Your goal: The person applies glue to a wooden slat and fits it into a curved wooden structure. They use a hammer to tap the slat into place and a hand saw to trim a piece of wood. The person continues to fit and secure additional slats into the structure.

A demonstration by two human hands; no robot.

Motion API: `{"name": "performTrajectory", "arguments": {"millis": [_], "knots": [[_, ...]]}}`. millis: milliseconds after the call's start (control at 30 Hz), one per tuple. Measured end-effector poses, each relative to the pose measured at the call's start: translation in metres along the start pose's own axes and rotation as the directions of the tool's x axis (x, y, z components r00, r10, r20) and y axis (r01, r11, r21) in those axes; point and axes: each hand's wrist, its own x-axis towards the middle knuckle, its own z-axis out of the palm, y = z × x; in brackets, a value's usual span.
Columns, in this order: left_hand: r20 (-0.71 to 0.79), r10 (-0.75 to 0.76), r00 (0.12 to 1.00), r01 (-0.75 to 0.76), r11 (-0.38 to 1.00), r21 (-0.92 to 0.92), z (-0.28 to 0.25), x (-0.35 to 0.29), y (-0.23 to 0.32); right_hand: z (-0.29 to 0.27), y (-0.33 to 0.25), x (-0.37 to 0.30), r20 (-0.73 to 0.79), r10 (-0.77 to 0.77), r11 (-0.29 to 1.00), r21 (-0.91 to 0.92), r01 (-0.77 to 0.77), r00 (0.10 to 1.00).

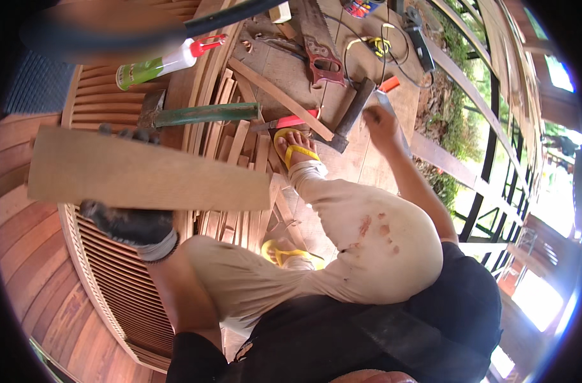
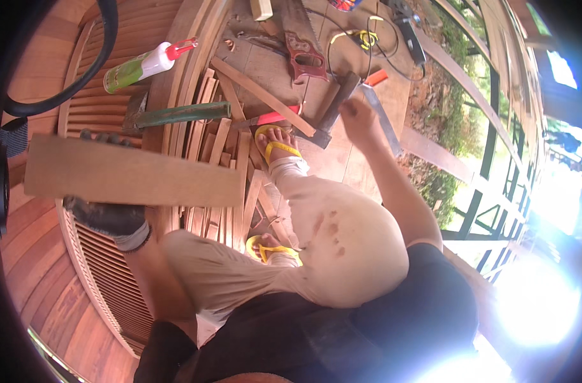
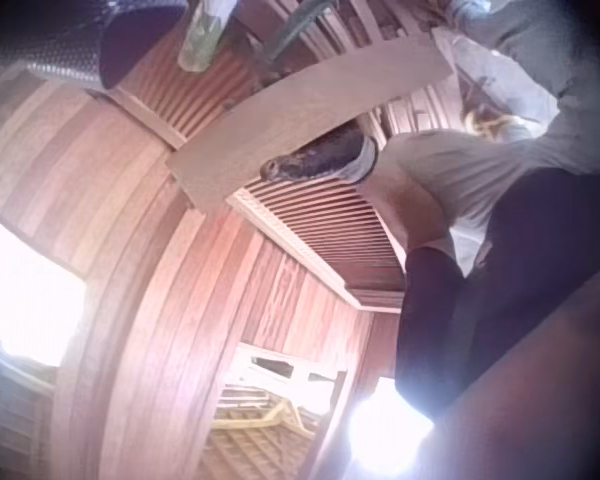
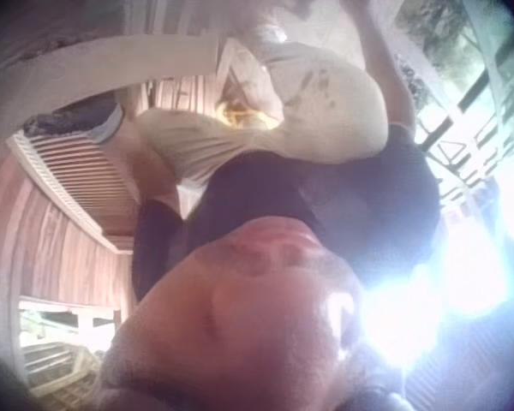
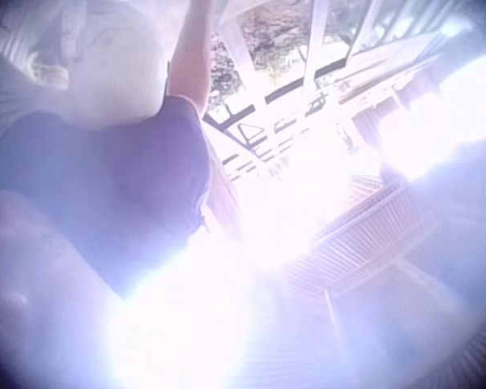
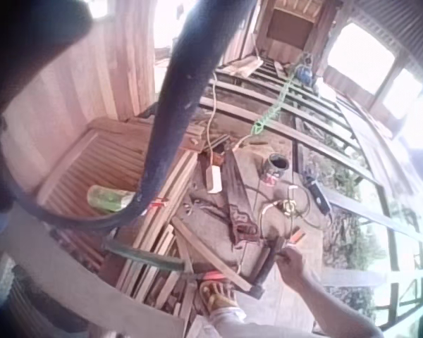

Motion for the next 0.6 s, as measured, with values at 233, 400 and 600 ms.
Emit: {"name": "performTrajectory", "arguments": {"millis": [233,400,600], "knots": [[0.238,-0.134,0.962,0.084,0.974,0.209,0.121,-0.006,-0.103,-0.073,-0.101,-0.071,0.22,-0.381,0.86,0.441,0.257,0.898],[0.479,-0.07,0.875,-0.225,0.817,0.531,0.168,-0.016,-0.152,-0.157,-0.161,-0.071,0.096,-0.579,0.67,0.621,0.406,0.809],[0.445,-0.2,0.873,0.087,0.961,0.262,0.183,-0.044,-0.175,-0.165,-0.161,-0.057,0.159,-0.542,0.8,0.399,0.449,0.825]]}}
